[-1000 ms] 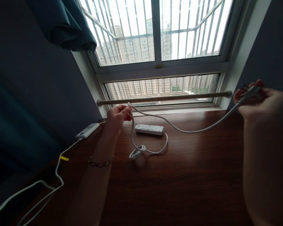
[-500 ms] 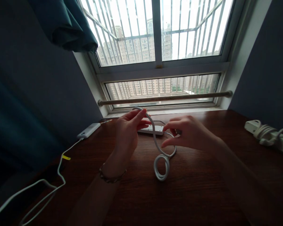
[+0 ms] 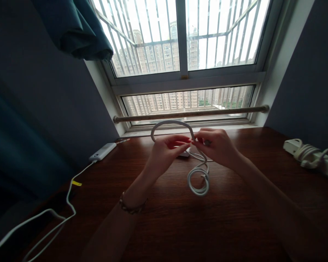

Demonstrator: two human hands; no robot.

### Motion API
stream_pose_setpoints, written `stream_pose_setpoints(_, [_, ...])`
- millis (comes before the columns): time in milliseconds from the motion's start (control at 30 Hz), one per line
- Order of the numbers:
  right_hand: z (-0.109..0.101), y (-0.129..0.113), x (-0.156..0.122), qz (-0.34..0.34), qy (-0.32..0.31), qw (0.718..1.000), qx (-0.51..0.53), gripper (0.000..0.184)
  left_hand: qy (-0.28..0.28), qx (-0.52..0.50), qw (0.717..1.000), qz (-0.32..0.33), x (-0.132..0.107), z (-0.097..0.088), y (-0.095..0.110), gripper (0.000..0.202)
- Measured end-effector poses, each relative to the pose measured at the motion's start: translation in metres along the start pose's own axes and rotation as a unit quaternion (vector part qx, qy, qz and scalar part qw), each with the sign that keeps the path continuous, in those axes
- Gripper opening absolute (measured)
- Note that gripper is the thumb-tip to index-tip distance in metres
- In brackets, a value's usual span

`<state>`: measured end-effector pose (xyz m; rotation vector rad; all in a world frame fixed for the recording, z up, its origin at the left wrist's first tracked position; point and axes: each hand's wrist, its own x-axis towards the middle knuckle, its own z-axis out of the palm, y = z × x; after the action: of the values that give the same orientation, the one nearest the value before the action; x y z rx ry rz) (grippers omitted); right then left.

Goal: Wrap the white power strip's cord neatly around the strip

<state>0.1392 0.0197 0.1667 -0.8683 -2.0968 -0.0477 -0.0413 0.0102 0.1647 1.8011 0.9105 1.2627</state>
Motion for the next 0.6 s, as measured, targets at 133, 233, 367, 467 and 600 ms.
stream_pose_setpoints(133, [-0.007, 0.0, 0.002, -0.005, 0.115, 0.993, 0.036, 0.005, -0.128, 0.158, 0.979, 0.003, 0.004, 0.006, -0.03, 0.024])
stream_pose_setpoints(233, [-0.01, -0.002, 0.003, 0.012, 0.183, 0.979, 0.094, 0.007, -0.207, 0.1, 0.973, -0.029, 0.009, 0.016, -0.056, 0.035])
stream_pose_setpoints(367, [-0.01, 0.004, 0.002, 0.069, 0.268, 0.945, 0.173, 0.01, -0.31, -0.034, 0.947, -0.075, 0.015, 0.029, -0.074, 0.037])
stream_pose_setpoints(467, [-0.012, 0.016, 0.004, 0.098, 0.339, 0.909, 0.221, 0.013, -0.318, -0.052, 0.943, -0.081, 0.015, 0.03, -0.066, 0.031])
stream_pose_setpoints(600, [-0.023, 0.032, 0.01, 0.104, 0.431, 0.85, 0.284, 0.011, -0.331, -0.045, 0.941, -0.049, 0.012, 0.02, -0.047, 0.031])
